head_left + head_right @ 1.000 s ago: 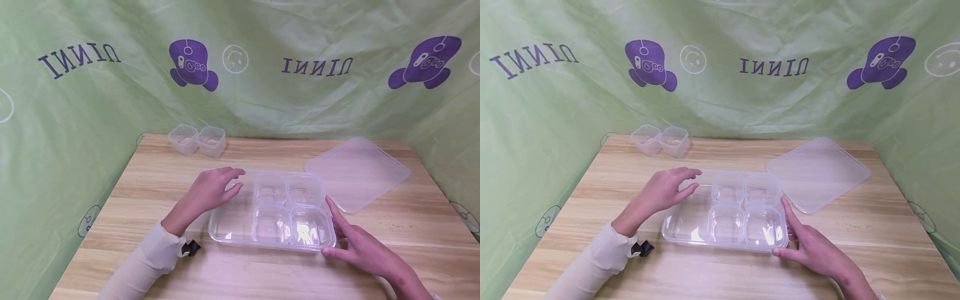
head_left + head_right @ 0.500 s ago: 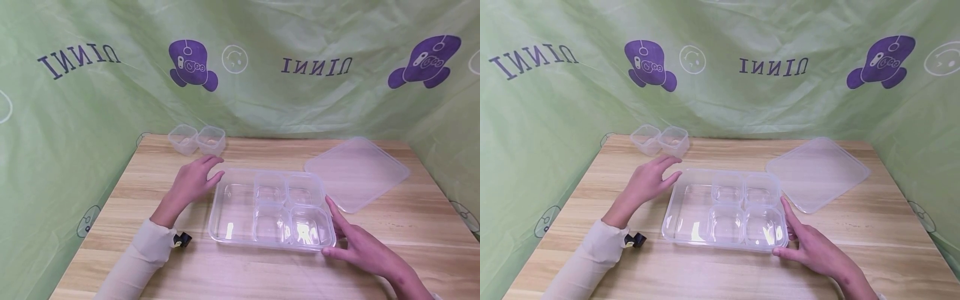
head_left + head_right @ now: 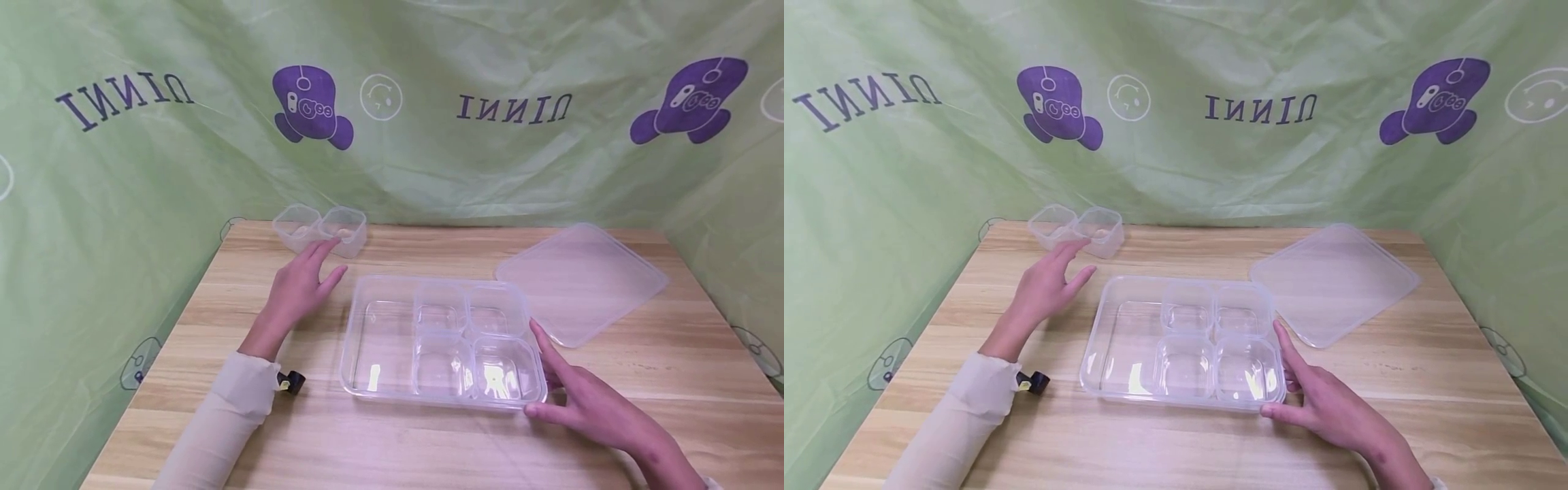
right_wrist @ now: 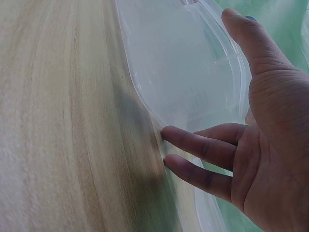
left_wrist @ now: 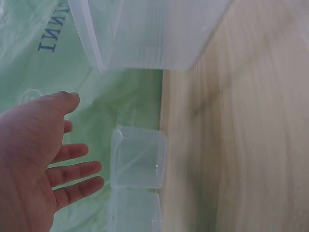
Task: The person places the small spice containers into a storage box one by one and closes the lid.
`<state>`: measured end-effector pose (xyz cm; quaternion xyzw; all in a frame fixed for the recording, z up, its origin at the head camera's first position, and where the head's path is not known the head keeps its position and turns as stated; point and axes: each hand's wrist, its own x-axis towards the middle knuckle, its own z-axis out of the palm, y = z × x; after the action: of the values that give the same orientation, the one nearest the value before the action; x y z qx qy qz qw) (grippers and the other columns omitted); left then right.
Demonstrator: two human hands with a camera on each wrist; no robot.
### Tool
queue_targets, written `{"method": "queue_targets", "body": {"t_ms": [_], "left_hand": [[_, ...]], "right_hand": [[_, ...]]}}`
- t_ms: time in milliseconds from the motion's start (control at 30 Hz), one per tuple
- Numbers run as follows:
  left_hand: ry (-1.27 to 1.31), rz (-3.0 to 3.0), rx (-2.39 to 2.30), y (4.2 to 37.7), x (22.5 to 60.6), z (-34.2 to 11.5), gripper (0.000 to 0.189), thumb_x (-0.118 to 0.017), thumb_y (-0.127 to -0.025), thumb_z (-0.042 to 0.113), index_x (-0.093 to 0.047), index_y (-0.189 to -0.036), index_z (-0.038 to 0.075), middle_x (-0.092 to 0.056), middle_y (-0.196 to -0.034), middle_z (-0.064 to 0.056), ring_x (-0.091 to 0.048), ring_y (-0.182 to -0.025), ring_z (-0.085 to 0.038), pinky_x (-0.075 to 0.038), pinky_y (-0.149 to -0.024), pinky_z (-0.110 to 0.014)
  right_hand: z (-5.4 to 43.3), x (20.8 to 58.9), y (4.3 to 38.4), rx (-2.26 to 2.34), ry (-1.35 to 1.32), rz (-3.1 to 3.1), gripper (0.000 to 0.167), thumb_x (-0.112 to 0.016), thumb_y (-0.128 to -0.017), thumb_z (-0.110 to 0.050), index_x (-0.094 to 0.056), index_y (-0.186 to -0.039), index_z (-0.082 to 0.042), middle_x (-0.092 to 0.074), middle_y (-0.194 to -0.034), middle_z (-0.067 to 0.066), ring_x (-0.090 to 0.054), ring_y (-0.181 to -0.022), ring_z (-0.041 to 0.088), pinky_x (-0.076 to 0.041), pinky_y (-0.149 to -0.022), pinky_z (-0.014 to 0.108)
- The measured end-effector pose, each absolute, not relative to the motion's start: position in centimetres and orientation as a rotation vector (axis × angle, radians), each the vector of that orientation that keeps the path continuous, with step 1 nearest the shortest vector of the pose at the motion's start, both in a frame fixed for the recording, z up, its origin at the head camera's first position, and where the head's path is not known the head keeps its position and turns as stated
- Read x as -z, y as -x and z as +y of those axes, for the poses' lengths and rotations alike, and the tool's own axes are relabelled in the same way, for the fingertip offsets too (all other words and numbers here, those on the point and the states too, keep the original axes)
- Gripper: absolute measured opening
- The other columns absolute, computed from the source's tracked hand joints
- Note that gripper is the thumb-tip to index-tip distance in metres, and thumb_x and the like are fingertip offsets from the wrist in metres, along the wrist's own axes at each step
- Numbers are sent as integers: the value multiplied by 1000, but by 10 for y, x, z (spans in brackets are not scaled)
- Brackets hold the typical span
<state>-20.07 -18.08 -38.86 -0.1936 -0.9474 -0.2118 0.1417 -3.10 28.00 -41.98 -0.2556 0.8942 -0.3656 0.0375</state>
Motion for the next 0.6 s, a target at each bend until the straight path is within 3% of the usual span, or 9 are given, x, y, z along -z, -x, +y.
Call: {"method": "queue_targets", "body": {"t_ms": [167,367,600], "left_hand": [[482,-2728,647,208,393,-190,59,-62,-104,38,-44,-156,16,-52,-147,-17,-56,-127,-41,-52,-87,-64],[388,-2635,760,223,397,-206,60,-67,-101,31,-45,-153,10,-51,-148,-19,-51,-131,-43,-43,-101,-65],[303,-2563,859,236,404,-216,63,-70,-99,26,-43,-153,8,-46,-147,-21,-49,-130,-46,-42,-103,-64]], "right_hand": [[280,419,32,1110,749,2747,119,-85,-87,-28,3,-166,-19,-69,-124,10,-69,-96,6,-57,-84,31],[279,420,33,1103,723,2745,119,-85,-87,-30,3,-166,-20,-69,-125,9,-69,-96,6,-57,-85,32],[278,420,31,1116,735,2739,118,-85,-88,-29,3,-166,-20,-70,-124,10,-69,-96,7,-57,-85,32]]}}
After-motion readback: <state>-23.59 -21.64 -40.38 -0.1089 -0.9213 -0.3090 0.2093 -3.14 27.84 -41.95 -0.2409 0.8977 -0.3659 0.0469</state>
